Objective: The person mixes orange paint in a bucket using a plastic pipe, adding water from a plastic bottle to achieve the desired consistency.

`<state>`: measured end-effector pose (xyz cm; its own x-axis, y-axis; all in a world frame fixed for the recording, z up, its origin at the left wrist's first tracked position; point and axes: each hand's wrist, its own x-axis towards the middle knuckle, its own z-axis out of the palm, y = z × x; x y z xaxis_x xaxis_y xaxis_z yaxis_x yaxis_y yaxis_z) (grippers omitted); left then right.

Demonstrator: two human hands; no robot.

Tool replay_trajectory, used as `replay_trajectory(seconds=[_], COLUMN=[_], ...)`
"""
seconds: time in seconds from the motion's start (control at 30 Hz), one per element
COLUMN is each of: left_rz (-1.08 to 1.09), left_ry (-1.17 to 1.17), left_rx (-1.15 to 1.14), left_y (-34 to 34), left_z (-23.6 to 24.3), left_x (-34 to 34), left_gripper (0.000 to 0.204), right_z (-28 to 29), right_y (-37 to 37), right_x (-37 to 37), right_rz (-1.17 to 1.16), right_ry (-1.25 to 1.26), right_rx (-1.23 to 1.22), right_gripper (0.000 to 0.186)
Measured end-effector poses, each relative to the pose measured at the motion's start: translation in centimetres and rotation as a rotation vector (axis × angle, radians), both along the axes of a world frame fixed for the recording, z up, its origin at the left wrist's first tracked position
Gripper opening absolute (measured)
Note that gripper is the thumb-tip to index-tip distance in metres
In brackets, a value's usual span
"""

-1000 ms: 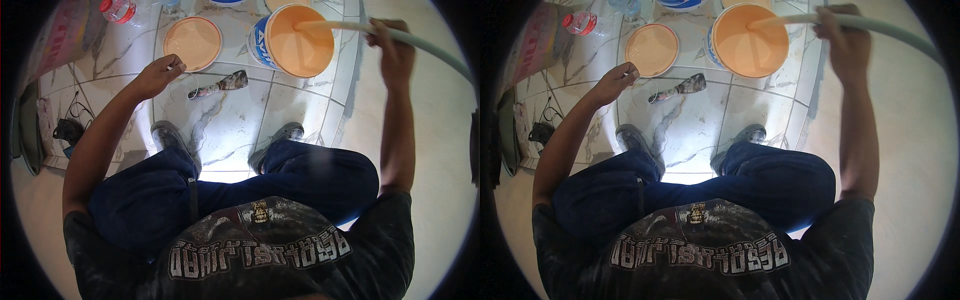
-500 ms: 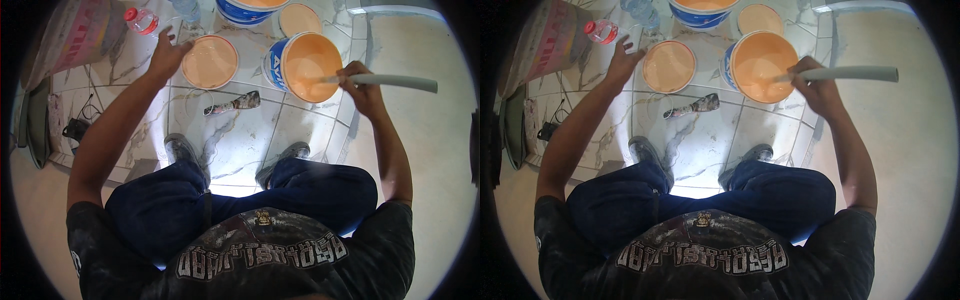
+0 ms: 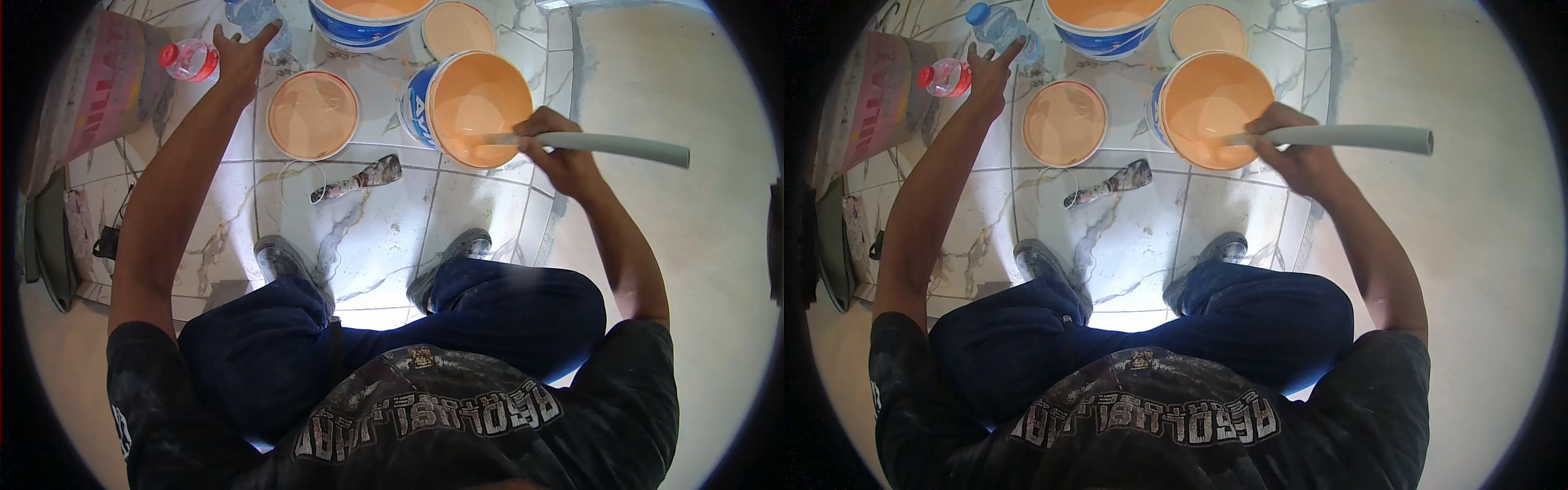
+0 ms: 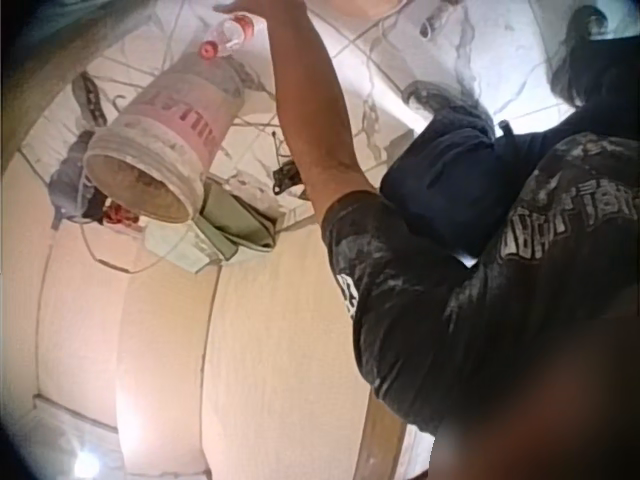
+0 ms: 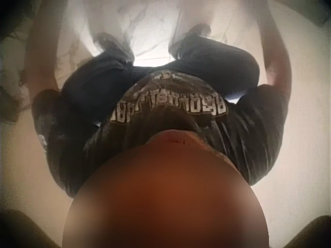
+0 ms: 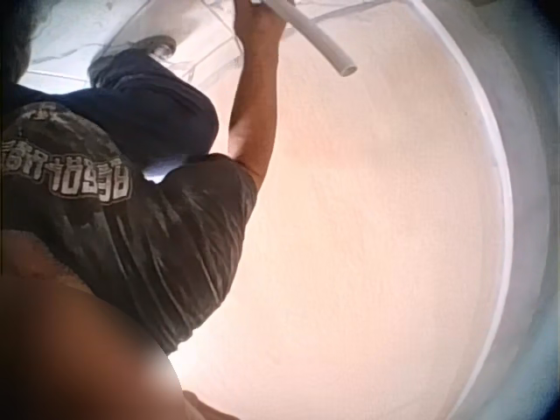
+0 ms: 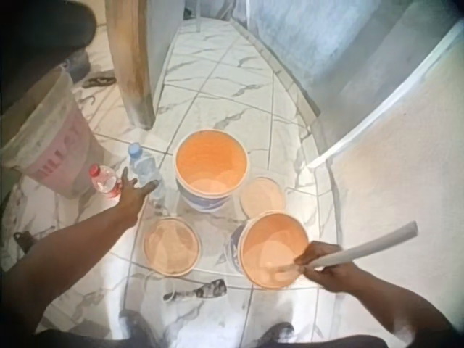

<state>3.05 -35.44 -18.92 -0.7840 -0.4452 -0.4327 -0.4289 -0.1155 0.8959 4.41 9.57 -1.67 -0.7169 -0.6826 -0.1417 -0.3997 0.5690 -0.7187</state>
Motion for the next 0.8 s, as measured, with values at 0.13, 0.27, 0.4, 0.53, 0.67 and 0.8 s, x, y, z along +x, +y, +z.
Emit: replay_trajectory(seconds=[0.13, 0.27, 0.4, 0.53, 0.67, 0.8], left_rz=[0.027, -0.102, -0.092, -0.115, -0.098, -0.018], left_ry=[0.152, 0.334, 0.326, 0.42, 0.363, 0.441], left_rx=[-0.105, -0.08, -0.164, -0.089, -0.177, -0.191], left_y=[-0.4, -0.8, -1.2, -0.7, -1.2, 0.2], left_z=[-1.1, -0.4, -0.1, -0.4, -1.0, 0.3], left_x=[-1.4, -2.2, -2.1, -2.2, -0.9, 0.9], left_gripper=[0.108, 0.066, 0.053, 0.049, 0.088, 0.062], right_z=[-1.4, -3.0, -1.9, -0.6, -1.2, -2.9], right_y=[2.0, -3.0, -4.6, 1.3, 2.4, -2.5], right_x=[-2.9, -4.0, -0.7, 0.3, -3.2, -4.1], right_rz=[-0.238, -0.19, -0.003, 0.005, -0.216, -0.265], right_ry=[-0.008, 0.117, 0.004, 0.005, 0.009, 0.043], right_rx=[-0.035, -0.178, -0.141, -0.017, 0.009, -0.156], right_gripper=[0.013, 0.012, 0.01, 0.011, 0.013, 0.013])
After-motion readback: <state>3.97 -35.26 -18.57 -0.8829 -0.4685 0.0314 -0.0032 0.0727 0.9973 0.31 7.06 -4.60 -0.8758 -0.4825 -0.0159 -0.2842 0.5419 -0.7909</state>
